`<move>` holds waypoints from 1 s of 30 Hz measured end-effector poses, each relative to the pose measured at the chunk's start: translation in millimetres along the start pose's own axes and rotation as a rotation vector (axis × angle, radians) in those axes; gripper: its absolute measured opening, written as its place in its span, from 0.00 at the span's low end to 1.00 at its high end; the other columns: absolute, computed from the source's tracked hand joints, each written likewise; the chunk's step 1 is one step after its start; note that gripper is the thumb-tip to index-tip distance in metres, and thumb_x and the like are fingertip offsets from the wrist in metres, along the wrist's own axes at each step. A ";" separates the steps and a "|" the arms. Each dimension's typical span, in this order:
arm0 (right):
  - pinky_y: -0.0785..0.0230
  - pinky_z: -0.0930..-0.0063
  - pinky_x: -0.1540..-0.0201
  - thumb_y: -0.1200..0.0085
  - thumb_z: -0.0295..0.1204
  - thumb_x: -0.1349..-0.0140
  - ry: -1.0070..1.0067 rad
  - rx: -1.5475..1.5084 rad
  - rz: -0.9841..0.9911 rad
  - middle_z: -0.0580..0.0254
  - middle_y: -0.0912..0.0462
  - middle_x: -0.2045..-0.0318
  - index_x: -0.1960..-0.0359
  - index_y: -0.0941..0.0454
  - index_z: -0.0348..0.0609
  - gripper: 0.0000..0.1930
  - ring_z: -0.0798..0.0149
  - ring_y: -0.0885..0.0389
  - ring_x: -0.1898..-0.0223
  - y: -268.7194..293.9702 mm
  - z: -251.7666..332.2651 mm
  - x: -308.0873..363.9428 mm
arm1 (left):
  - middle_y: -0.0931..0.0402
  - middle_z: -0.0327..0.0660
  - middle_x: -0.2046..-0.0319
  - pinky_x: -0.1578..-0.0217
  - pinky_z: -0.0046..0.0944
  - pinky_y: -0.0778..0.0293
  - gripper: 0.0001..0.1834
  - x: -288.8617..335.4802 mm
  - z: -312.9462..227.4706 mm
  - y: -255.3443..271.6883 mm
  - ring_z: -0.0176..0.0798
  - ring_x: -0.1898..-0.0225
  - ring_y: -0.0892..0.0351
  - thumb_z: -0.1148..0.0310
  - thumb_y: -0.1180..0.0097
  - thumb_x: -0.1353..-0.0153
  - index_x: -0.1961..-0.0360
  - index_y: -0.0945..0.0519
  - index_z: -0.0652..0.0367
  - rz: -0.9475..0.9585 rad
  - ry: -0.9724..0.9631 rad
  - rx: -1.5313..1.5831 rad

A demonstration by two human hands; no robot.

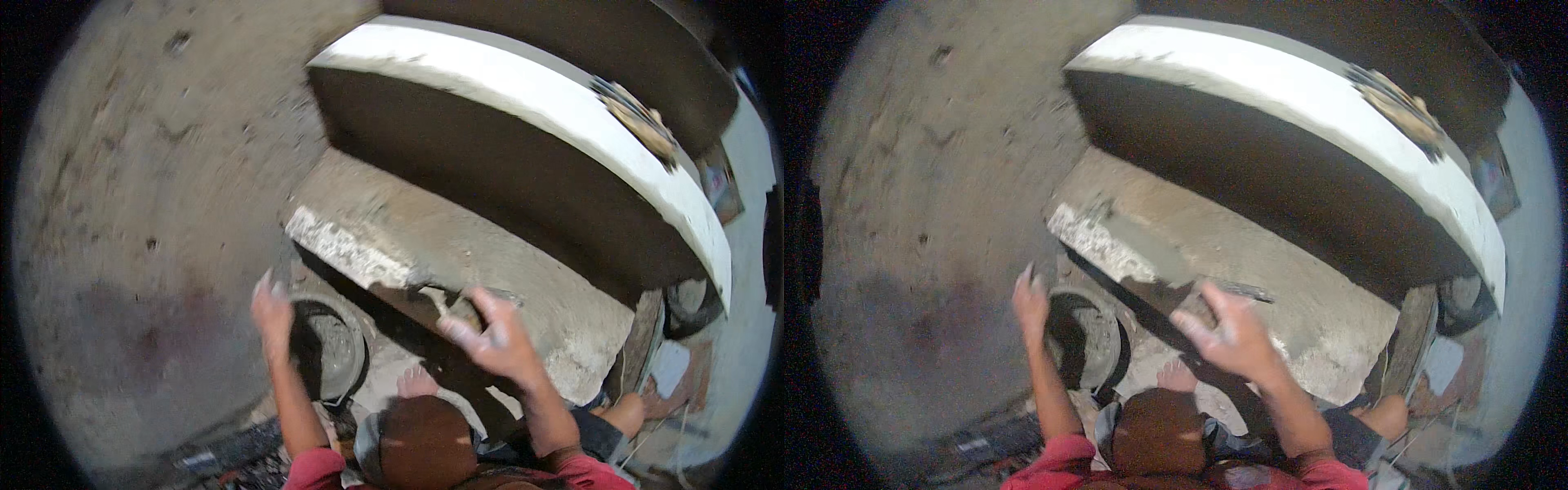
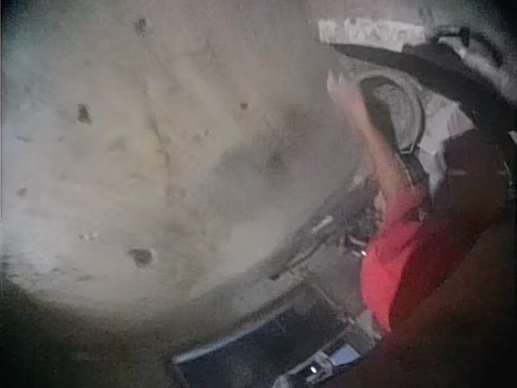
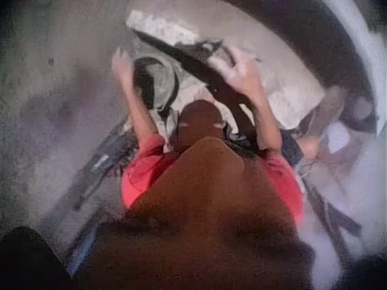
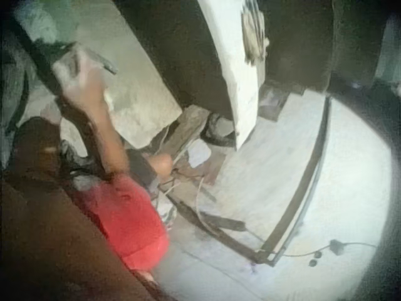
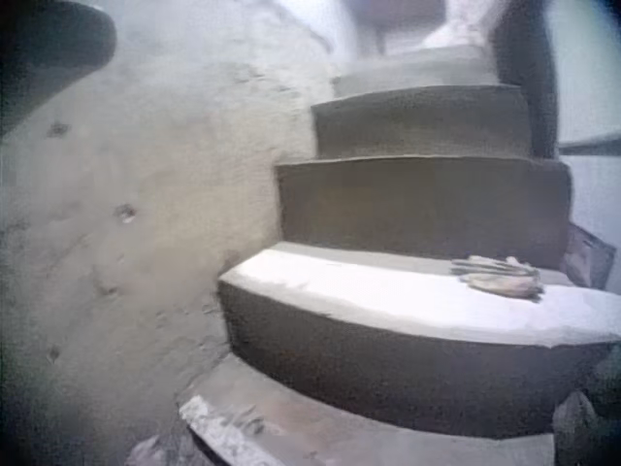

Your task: The person scoops wet plaster from a bucket using a trowel and applies it to a curved white surface. They repeatedly smooth and spread the plaster along the edge of the surface.

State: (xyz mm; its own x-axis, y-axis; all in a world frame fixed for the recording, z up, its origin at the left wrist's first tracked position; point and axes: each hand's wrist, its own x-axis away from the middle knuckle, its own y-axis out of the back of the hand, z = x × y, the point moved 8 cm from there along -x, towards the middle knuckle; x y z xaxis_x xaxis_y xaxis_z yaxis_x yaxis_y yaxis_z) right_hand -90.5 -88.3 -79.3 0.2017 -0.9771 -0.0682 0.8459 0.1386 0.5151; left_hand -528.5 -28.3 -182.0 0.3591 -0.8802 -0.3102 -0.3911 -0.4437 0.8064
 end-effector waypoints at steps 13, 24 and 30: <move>0.21 0.48 0.50 0.42 0.42 0.28 0.026 0.568 0.067 0.26 0.15 0.63 0.55 0.16 0.26 0.23 0.32 0.11 0.57 12.2 17.9 -221.7 | 0.29 0.53 0.25 0.19 0.59 0.49 0.27 -108.7 -178.6 -158.5 0.53 0.20 0.37 0.59 0.54 0.22 0.30 0.23 0.64 0.187 -0.392 0.074; 0.28 0.59 0.72 0.42 0.39 0.28 -0.191 0.553 -0.004 0.56 0.22 0.82 0.76 0.23 0.31 0.22 0.63 0.21 0.79 -30.7 -45.0 -337.7 | 0.31 0.51 0.23 0.19 0.55 0.48 0.29 -107.4 -174.7 -162.2 0.51 0.20 0.37 0.57 0.56 0.20 0.27 0.25 0.63 0.155 -0.408 0.063; 0.20 0.43 0.53 0.41 0.42 0.31 -0.263 0.754 -0.015 0.25 0.14 0.64 0.63 0.15 0.26 0.23 0.29 0.11 0.57 5.2 -28.3 -266.1 | 0.31 0.51 0.23 0.20 0.56 0.47 0.29 -106.3 -176.6 -161.8 0.52 0.21 0.36 0.57 0.56 0.20 0.27 0.26 0.63 0.119 -0.405 0.045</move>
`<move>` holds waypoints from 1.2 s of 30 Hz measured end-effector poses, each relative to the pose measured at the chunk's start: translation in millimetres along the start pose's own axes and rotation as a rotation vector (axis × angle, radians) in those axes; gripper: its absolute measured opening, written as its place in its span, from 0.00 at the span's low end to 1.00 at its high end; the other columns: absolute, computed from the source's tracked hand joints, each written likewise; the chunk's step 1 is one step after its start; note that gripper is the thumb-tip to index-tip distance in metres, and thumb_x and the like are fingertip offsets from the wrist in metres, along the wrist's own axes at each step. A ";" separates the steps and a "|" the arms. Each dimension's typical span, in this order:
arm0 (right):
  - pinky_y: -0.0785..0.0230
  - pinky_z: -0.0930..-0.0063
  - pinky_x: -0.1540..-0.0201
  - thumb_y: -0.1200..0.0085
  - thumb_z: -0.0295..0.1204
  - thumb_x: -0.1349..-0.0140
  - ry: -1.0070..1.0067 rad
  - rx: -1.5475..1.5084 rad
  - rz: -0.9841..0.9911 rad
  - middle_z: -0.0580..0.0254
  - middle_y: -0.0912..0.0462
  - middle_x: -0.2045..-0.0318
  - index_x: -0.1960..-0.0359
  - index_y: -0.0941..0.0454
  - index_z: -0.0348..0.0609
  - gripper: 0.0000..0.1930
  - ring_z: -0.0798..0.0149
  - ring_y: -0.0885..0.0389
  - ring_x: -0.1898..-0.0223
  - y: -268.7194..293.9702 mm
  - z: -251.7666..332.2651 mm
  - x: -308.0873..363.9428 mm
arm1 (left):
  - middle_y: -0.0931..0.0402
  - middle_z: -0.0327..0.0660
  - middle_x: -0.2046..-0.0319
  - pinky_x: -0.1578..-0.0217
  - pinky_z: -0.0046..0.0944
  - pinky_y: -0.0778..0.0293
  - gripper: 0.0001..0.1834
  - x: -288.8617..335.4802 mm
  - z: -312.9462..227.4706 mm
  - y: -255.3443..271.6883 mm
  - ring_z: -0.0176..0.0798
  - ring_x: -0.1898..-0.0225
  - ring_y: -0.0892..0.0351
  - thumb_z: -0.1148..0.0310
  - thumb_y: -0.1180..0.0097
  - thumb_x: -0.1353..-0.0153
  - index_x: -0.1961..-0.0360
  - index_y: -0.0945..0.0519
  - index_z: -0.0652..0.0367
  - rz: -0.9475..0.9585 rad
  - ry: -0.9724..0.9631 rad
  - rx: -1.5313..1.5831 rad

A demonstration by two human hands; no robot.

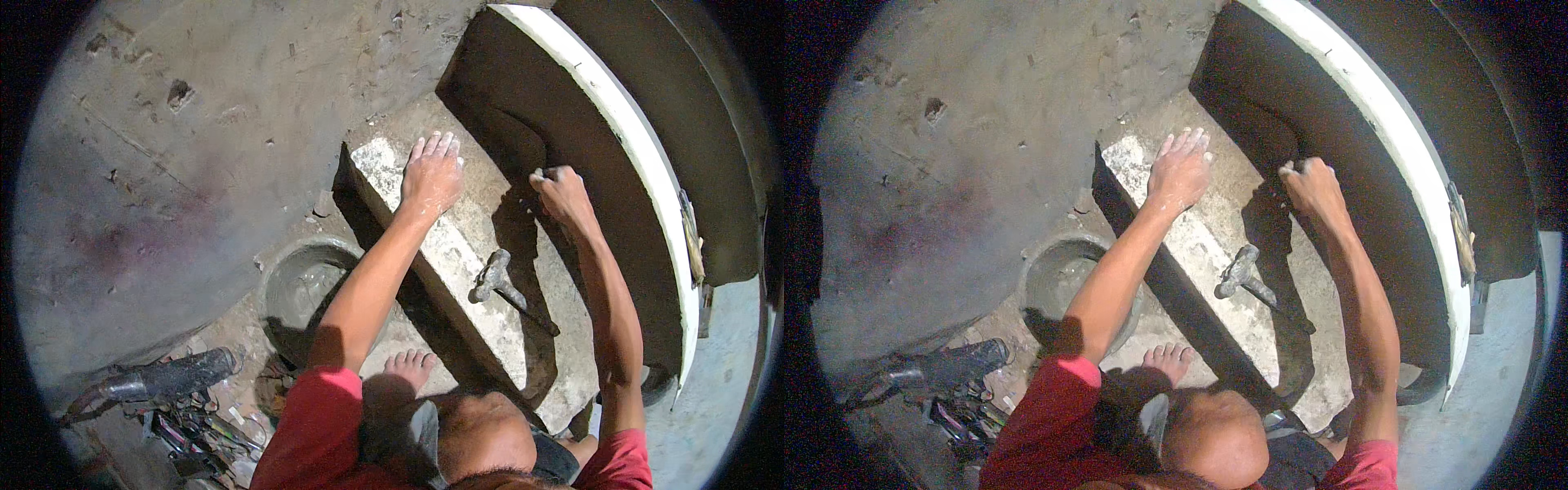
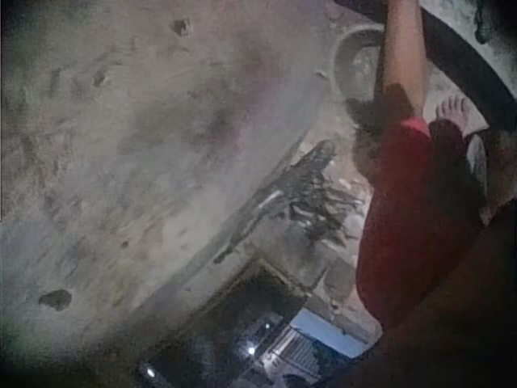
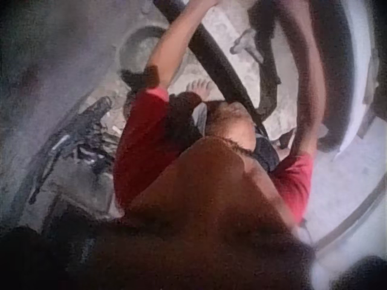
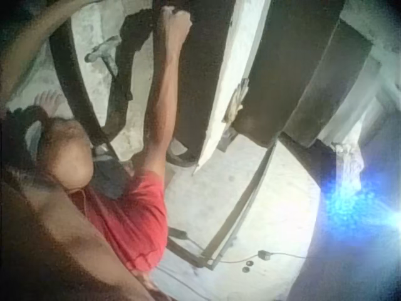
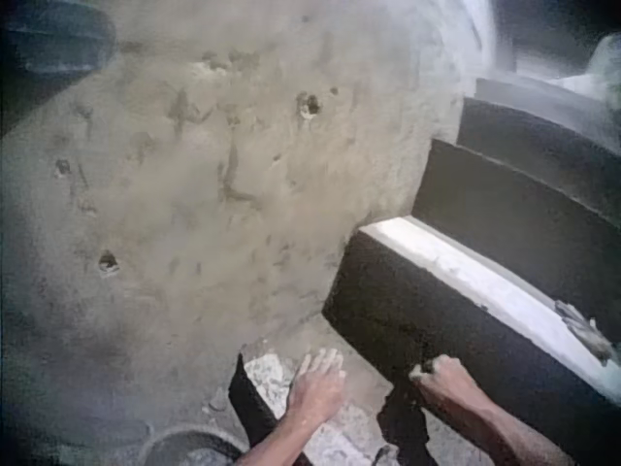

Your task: The person scoops wet plaster from a bucket using a trowel and applies it to a curved white surface. They repeatedly smooth and spread the plaster along the edge of the surface.

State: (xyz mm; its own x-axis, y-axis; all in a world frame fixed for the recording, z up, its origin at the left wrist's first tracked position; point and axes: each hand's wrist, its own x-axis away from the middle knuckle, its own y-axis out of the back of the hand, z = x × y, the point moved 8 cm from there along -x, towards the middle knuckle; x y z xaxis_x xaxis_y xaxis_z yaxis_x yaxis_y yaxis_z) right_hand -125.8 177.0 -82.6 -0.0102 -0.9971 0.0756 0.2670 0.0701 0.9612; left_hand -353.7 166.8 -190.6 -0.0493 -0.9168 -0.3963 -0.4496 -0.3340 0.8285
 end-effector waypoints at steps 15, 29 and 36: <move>0.17 0.41 0.51 0.43 0.38 0.32 0.277 0.167 -0.181 0.24 0.13 0.65 0.67 0.15 0.24 0.21 0.26 0.11 0.58 1.5 94.1 -58.3 | 0.27 0.53 0.27 0.22 0.56 0.41 0.27 0.5 -4.7 -0.1 0.55 0.23 0.32 0.59 0.55 0.21 0.29 0.24 0.65 -0.072 -0.032 -0.038; 0.18 0.43 0.56 0.44 0.37 0.24 0.339 0.190 -0.277 0.32 0.12 0.65 0.56 0.13 0.30 0.18 0.34 0.10 0.62 8.3 84.9 -1.7 | 0.29 0.53 0.25 0.22 0.58 0.43 0.29 -0.9 -9.0 -1.4 0.55 0.22 0.34 0.57 0.55 0.21 0.29 0.25 0.66 -0.076 0.004 -0.047; 0.17 0.42 0.53 0.44 0.35 0.27 0.394 0.238 -0.184 0.26 0.13 0.65 0.65 0.13 0.26 0.19 0.30 0.10 0.58 -9.8 107.0 -33.9 | 0.29 0.51 0.25 0.21 0.56 0.43 0.28 -1.3 -5.9 0.2 0.53 0.22 0.34 0.58 0.54 0.21 0.29 0.24 0.64 -0.069 0.006 -0.043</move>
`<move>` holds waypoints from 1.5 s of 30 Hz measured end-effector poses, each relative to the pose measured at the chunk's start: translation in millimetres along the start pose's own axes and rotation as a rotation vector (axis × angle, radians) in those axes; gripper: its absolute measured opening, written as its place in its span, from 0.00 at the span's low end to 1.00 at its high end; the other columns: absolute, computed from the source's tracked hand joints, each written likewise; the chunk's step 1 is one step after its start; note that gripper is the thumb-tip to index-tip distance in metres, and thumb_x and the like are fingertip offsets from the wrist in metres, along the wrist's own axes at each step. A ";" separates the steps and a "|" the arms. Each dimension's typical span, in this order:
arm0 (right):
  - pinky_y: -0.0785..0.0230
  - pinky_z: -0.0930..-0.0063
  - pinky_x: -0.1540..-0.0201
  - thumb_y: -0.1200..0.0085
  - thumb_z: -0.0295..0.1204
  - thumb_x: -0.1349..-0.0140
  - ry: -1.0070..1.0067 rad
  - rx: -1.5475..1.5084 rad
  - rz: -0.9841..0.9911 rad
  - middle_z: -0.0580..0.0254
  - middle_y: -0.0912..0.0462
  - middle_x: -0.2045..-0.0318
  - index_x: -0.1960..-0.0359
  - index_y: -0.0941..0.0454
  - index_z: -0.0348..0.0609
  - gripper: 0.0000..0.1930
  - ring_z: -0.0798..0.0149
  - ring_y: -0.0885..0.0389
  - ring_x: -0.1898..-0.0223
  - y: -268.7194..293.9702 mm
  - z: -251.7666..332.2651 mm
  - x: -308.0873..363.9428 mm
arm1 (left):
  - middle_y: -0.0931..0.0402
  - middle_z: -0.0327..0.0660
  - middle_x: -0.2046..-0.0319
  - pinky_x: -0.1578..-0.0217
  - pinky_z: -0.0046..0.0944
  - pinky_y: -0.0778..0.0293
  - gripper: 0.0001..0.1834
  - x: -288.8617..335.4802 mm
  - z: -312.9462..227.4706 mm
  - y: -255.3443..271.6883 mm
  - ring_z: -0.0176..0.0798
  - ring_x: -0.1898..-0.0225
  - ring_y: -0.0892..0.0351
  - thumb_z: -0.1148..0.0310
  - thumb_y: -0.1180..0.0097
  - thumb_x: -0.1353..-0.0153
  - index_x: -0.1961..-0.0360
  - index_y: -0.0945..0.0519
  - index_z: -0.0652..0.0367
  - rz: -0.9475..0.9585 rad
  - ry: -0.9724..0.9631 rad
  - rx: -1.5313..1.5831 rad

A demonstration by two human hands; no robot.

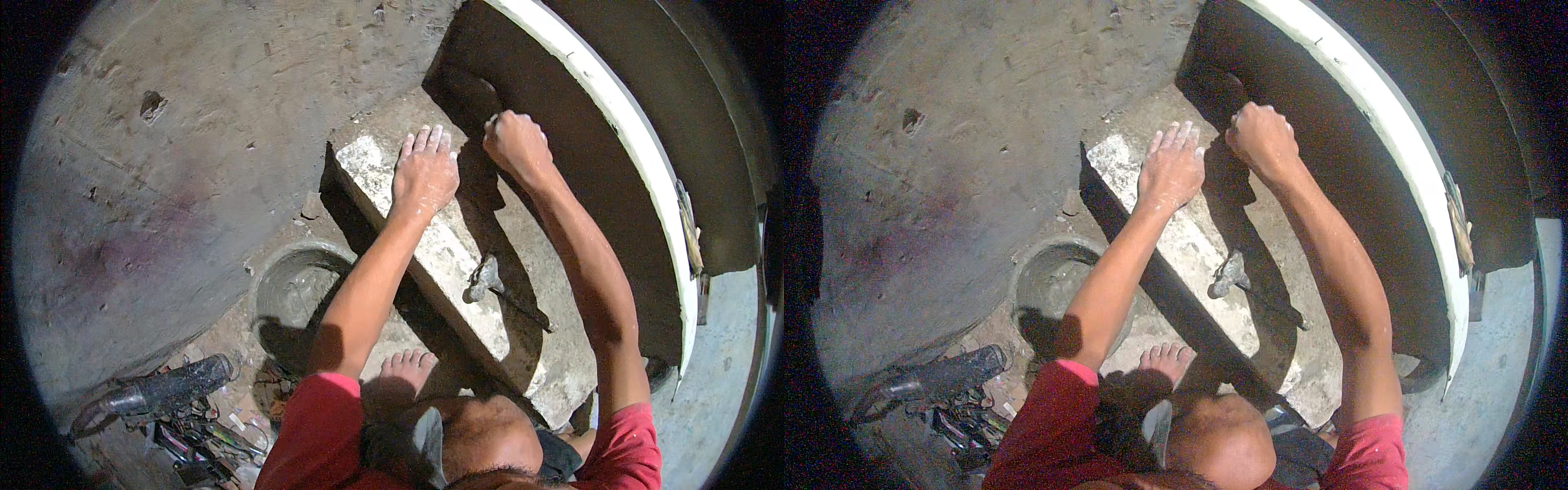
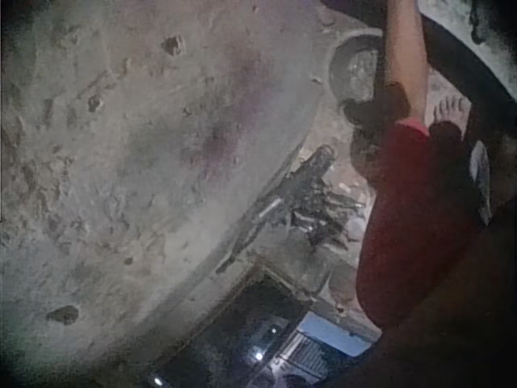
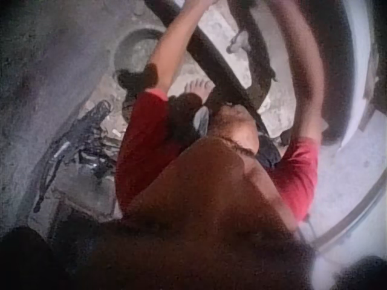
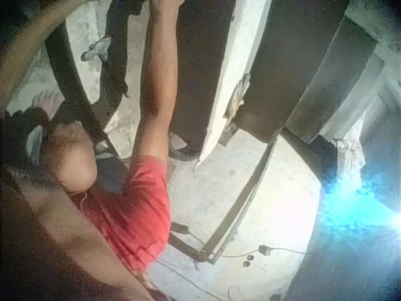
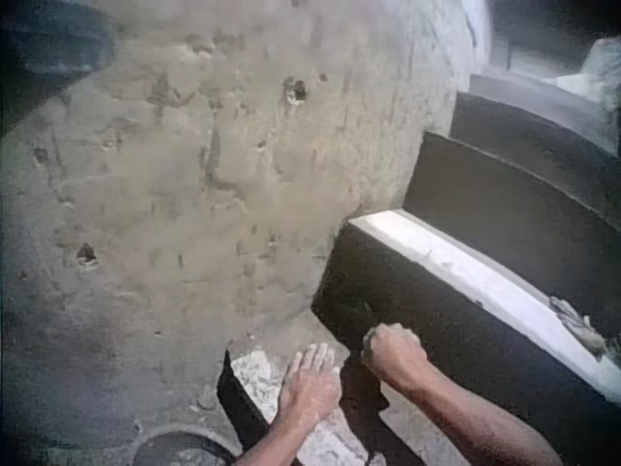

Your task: The person scoops wet plaster from a bucket using a trowel and applies it to a curved white surface. They repeatedly smooth and spread the plaster along the edge of the surface.

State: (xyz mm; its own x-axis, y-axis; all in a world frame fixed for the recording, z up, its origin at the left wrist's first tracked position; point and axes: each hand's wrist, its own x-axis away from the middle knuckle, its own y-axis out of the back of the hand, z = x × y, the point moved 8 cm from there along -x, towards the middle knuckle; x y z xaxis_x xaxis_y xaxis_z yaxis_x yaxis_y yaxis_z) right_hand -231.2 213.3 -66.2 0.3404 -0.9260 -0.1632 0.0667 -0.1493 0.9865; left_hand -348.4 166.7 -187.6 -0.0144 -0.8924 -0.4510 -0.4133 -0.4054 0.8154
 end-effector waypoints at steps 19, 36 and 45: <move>0.22 0.45 0.63 0.45 0.38 0.22 0.044 -0.040 -0.445 0.38 0.14 0.71 0.60 0.17 0.33 0.17 0.40 0.12 0.68 98.8 -6.5 36.4 | 0.29 0.51 0.25 0.22 0.57 0.44 0.28 1.5 -3.9 -5.8 0.53 0.22 0.34 0.58 0.53 0.21 0.28 0.26 0.63 0.285 -0.017 -0.208; 0.18 0.38 0.54 0.47 0.40 0.24 -0.021 -0.098 -0.336 0.32 0.12 0.65 0.59 0.15 0.36 0.17 0.32 0.10 0.60 84.8 -20.3 41.5 | 0.32 0.52 0.23 0.21 0.57 0.44 0.30 1.5 -3.9 -0.8 0.54 0.21 0.36 0.58 0.57 0.21 0.27 0.27 0.65 0.091 0.011 -0.070; 0.17 0.43 0.54 0.42 0.36 0.27 -0.047 0.001 -0.034 0.28 0.12 0.64 0.64 0.13 0.26 0.19 0.32 0.10 0.57 25.8 -3.7 -6.4 | 0.33 0.50 0.22 0.20 0.56 0.46 0.30 -0.7 -1.9 -2.9 0.53 0.20 0.38 0.57 0.59 0.19 0.25 0.28 0.64 0.072 0.007 -0.058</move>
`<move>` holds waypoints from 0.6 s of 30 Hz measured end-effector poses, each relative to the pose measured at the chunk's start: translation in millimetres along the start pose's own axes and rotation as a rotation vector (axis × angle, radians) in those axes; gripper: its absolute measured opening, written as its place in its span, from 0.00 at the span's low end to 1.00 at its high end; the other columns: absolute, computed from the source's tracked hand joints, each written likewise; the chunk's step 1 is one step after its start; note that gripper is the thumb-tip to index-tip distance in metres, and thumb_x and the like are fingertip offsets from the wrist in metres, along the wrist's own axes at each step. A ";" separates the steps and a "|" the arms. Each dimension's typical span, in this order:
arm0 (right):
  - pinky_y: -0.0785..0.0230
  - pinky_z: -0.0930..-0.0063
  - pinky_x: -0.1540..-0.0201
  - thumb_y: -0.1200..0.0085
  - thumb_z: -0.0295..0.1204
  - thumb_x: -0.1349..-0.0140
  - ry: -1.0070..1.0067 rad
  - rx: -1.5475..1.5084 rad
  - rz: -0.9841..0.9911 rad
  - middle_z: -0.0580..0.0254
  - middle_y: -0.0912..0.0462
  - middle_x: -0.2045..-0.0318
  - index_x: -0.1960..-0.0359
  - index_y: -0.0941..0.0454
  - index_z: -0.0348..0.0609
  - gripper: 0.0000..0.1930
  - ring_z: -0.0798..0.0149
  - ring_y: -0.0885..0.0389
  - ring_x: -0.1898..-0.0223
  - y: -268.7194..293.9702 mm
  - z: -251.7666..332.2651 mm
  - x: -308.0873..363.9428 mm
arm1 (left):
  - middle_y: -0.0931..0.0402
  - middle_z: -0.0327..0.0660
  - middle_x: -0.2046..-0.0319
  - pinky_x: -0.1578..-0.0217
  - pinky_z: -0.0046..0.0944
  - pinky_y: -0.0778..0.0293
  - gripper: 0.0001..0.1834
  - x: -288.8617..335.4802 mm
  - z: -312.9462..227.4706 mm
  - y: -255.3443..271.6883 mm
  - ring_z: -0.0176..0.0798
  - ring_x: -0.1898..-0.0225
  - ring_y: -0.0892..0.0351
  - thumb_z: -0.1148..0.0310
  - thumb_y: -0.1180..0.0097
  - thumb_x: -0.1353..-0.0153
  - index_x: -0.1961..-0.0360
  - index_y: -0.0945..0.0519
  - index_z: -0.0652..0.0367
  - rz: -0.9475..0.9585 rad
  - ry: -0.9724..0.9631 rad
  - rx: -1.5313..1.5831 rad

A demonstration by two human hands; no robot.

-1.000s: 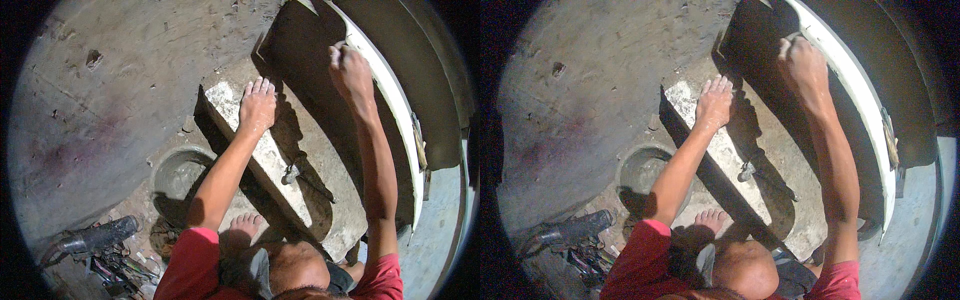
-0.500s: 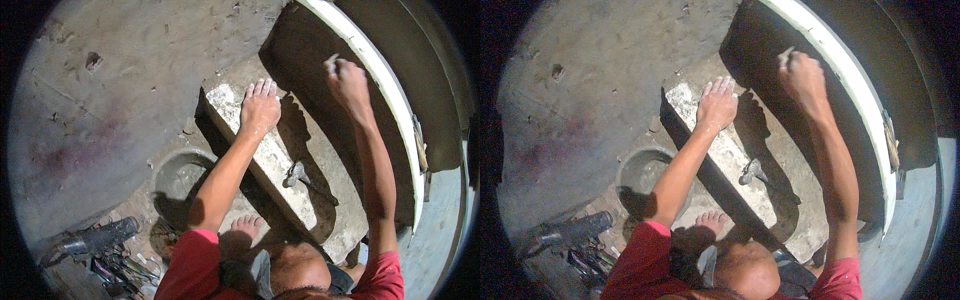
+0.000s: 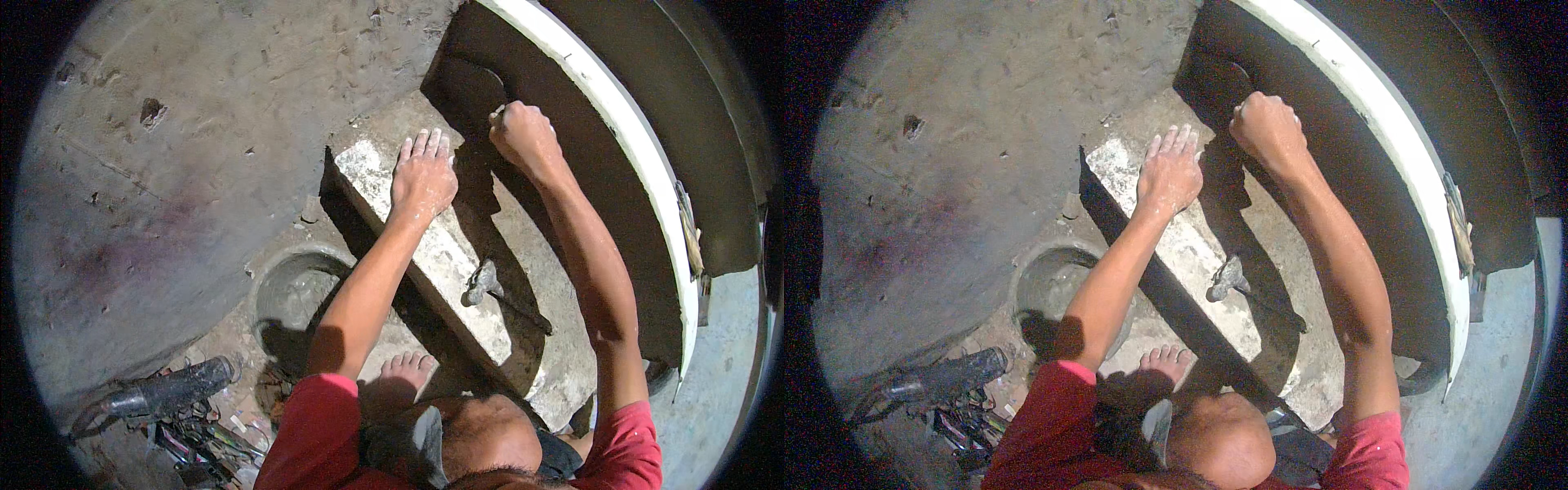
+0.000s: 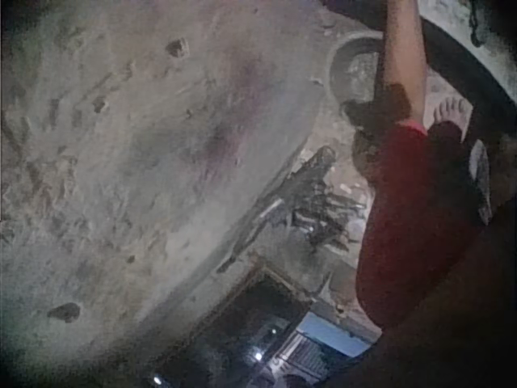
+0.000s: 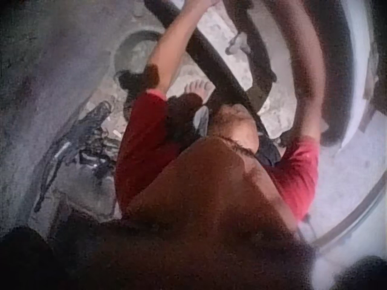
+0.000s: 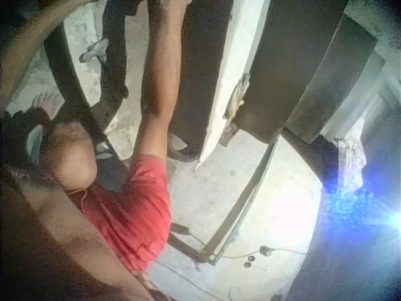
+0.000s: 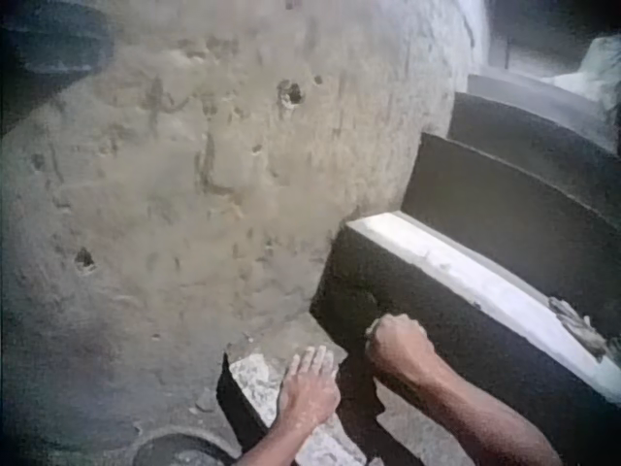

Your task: The person scoops wet plaster from a bucket using a trowel and applies it to a curved white surface. They repeatedly smooth and spread the plaster along the edge of the surface.

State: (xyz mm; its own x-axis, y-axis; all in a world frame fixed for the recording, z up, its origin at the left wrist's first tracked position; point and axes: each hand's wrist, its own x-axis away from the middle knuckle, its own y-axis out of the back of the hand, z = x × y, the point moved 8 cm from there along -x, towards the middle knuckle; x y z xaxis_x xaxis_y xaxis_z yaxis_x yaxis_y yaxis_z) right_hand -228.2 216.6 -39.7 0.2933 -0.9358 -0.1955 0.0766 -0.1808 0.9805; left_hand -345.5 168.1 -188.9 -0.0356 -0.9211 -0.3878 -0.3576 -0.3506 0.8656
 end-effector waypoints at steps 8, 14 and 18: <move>0.22 0.46 0.62 0.47 0.41 0.21 0.069 0.085 -0.274 0.37 0.13 0.69 0.60 0.16 0.31 0.21 0.40 0.11 0.67 71.0 3.2 5.2 | 0.32 0.51 0.23 0.20 0.55 0.47 0.29 6.3 -0.9 5.9 0.52 0.20 0.38 0.59 0.56 0.19 0.24 0.30 0.63 -0.002 -0.062 -0.069; 0.20 0.54 0.60 0.48 0.35 0.20 0.094 -0.056 -0.629 0.45 0.13 0.71 0.56 0.15 0.36 0.14 0.47 0.11 0.68 114.7 -12.0 46.5 | 0.32 0.55 0.24 0.20 0.58 0.48 0.30 2.3 -4.9 -4.7 0.54 0.20 0.38 0.57 0.54 0.21 0.27 0.27 0.65 0.315 -0.055 -0.227; 0.16 0.41 0.52 0.43 0.37 0.27 0.050 0.053 -0.141 0.30 0.12 0.64 0.58 0.16 0.30 0.17 0.32 0.10 0.60 19.4 -6.5 47.8 | 0.36 0.51 0.21 0.19 0.56 0.50 0.32 -0.2 -3.1 3.8 0.52 0.19 0.41 0.54 0.61 0.19 0.25 0.30 0.65 0.104 0.046 0.041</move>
State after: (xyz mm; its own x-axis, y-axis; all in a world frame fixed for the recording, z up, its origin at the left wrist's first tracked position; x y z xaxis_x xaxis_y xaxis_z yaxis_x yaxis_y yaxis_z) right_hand -206.5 170.3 -30.2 0.3302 -0.8841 -0.3308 0.0708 -0.3262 0.9426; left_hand -343.9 166.4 -184.6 -0.0317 -0.9593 -0.2807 -0.3919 -0.2465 0.8864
